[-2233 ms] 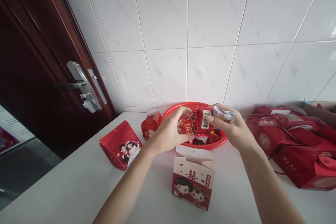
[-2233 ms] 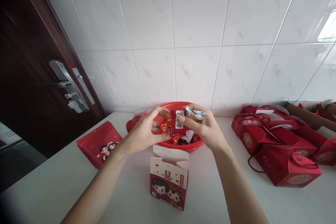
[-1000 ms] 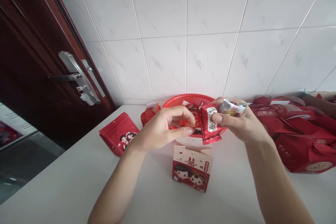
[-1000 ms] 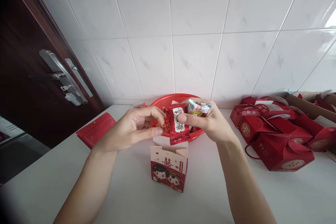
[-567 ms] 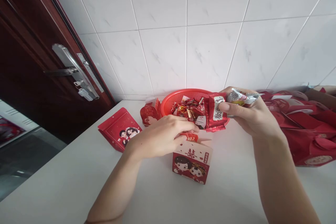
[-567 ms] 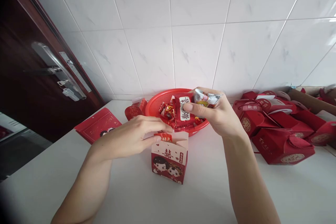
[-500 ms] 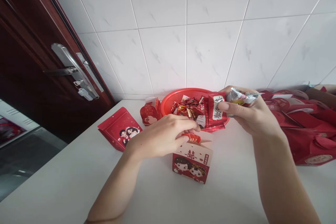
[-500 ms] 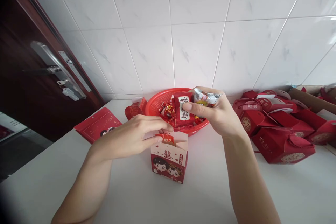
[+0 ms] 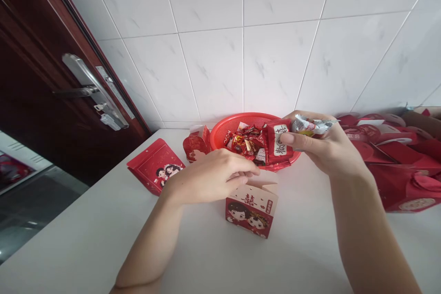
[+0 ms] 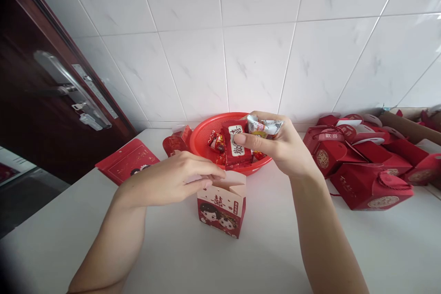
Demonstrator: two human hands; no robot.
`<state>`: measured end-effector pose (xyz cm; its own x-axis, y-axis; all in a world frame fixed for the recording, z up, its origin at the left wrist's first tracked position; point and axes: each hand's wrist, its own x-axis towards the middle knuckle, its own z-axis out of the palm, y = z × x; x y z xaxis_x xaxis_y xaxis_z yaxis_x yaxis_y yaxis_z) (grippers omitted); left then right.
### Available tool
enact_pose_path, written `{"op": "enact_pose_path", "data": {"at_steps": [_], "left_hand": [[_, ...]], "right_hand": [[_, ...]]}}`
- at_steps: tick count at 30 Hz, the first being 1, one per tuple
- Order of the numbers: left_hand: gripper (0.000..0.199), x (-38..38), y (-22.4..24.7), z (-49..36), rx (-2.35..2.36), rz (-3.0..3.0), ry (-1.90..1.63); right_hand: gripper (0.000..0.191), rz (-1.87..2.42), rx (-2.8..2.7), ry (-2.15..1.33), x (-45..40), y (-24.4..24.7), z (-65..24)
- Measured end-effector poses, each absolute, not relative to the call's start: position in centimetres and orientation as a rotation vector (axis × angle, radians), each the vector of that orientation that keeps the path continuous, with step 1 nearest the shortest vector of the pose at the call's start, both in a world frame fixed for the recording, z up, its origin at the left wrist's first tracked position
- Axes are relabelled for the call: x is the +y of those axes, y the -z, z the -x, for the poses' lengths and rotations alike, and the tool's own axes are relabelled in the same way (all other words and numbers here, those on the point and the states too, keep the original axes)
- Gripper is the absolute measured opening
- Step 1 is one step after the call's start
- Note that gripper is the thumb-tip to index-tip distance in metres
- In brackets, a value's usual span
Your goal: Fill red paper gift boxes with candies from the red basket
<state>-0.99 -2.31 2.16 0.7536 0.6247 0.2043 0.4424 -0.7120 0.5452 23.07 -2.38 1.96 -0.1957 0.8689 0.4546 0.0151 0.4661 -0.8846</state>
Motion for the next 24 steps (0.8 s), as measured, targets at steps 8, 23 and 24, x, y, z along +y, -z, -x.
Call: {"op": "enact_pose_path", "data": {"at_steps": [8, 23, 24], "left_hand": [[0.03, -2.4, -2.2, 0.3, 0.763, -2.149, -0.876], [0.031, -2.0, -2.0, 0.3, 0.809, -2.062, -0.911], [0.029, -1.9, -2.0, 0.6, 0.825, -2.099, -0.864]], "right_hand": [[0.024, 0.74, -1.579, -1.013, -2.6, -2.1, -22.3], [0.021, 0.735, -1.499, -1.013, -2.5, -1.9, -22.3], [0.022, 0.741, -1.485, -0.993, -2.5, -1.9, -22.3]]}}
